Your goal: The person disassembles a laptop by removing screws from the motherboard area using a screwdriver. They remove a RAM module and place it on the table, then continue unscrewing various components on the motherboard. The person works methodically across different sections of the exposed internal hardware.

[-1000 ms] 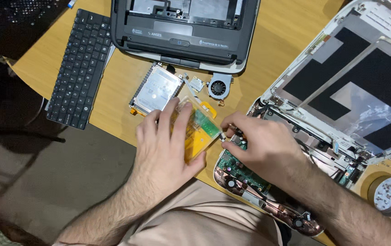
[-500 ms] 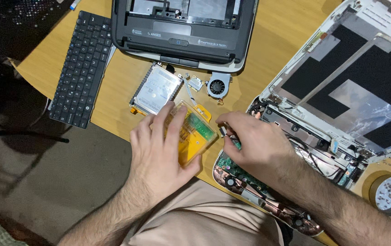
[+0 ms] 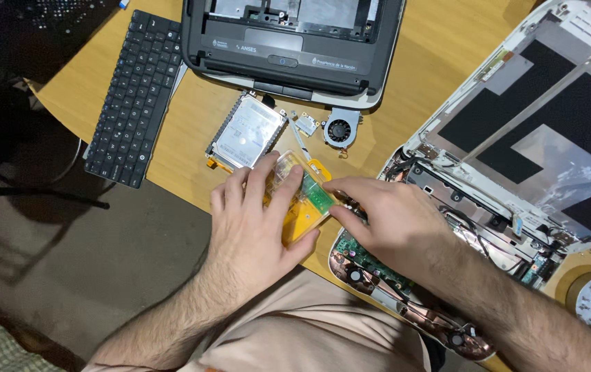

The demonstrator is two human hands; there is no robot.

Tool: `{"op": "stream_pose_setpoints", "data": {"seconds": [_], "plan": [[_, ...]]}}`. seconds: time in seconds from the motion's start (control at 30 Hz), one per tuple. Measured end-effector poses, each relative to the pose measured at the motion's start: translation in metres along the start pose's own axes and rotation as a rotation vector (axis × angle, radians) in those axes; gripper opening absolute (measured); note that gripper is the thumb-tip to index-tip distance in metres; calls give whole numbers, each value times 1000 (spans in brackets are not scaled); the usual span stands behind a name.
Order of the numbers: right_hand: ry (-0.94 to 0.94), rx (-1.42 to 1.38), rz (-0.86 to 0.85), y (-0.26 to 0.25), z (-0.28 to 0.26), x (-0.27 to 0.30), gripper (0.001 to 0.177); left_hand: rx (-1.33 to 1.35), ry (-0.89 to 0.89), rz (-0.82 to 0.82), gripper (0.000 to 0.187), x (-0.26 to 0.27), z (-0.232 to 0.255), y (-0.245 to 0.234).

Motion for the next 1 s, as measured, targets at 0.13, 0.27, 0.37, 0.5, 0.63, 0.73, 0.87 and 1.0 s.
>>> {"op": "stream_pose_setpoints", "data": {"seconds": [0.13, 0.27, 0.37, 0.5, 0.63, 0.73, 0.87, 1.0], "plan": [[-49, 78, 27, 2, -4, -4, 39, -18, 5, 2, 97, 3, 1, 0], [-66, 74, 0, 6, -6, -5, 36, 10, 3, -23, 97, 4, 0, 0], [-91, 80, 32, 3, -11, -2, 37, 54, 1, -19, 95, 5, -2, -1], [-148, 20, 253, -23, -32, 16, 39, 135, -44, -12, 97, 9, -6, -12], [288, -33, 49, -13, -8, 52, 48, 159, -52, 9, 101, 5, -10, -23], [-162, -289, 271, -24, -46, 60, 17, 188, -48, -7, 108, 0, -8, -34], [210, -805, 214, 13, -33, 76, 47, 305, 24, -39, 106, -7, 17, -51], [312, -1113, 419, 41, -14, 94, 51, 320, 109, 2, 108, -8, 57, -57]]}}
Point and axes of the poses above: each hand's wrist, its own x-axis away from the middle knuckle, its own y-axis out of the palm, z = x × y, the point moved 9 cm from there along -x, towards the middle knuckle, and after that the axes turned 15 degrees about -y, right-handed, at the moved point
